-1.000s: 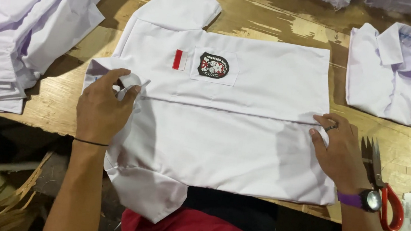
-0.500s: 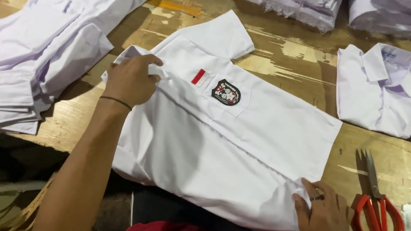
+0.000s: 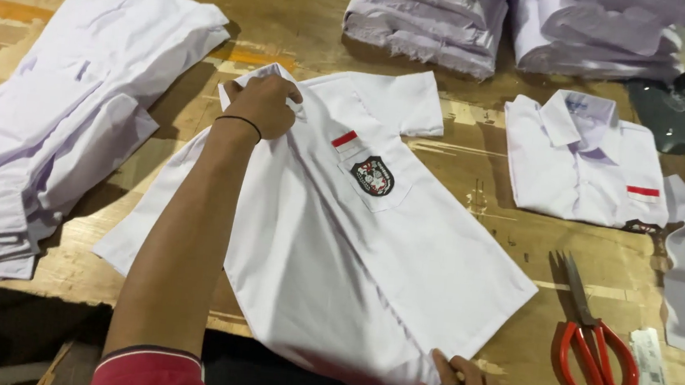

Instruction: Fastening the buttons on the front of a white school shirt on a wooden work surface.

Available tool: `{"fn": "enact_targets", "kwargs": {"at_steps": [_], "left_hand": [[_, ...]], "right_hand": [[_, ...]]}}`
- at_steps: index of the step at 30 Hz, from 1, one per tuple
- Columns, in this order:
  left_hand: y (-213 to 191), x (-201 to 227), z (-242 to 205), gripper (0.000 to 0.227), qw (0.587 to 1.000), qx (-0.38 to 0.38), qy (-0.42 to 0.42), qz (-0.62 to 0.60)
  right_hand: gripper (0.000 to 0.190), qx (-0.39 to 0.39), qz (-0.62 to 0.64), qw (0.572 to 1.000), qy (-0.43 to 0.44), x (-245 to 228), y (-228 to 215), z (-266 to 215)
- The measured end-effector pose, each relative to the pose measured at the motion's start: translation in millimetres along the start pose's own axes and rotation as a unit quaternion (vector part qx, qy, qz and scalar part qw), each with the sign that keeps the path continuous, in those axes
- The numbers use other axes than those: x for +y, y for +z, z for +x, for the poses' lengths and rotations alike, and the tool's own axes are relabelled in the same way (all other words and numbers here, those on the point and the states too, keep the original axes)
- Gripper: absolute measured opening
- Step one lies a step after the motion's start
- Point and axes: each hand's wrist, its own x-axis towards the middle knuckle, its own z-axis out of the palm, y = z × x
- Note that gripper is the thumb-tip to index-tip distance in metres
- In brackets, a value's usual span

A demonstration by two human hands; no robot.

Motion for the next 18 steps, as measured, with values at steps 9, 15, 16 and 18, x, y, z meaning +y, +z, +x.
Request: {"fn": "enact_targets", "kwargs": {"at_steps": [9,15,16,18], "left_hand": [[39.1,-8.4,24.5,0.052,0.991,0.077,0.109,-0.023],[13.2,-0.8,-184.5,0.041,0.927,0.188,0.234,-0.223],[18.8,-8.1,-225.6,0.025,0.936,0.123,0.125,-0.305],[90.6,-51.9,-256.8,0.017,0.924,0.055,0.003,-0.378]], "right_hand": [[0.032,0.036,0.089,0.993,-0.074,14.7,39.3,7.6],[0.051,-0.144,0.130,0.981,-0.021,90.6,5.4,92.2],[0.049,-0.131,0.121,0.983,0.035,97.4,5.9,99.2],[0.050,-0.126,0.114,0.982,0.086,98.7,-3.2,116.7]]}}
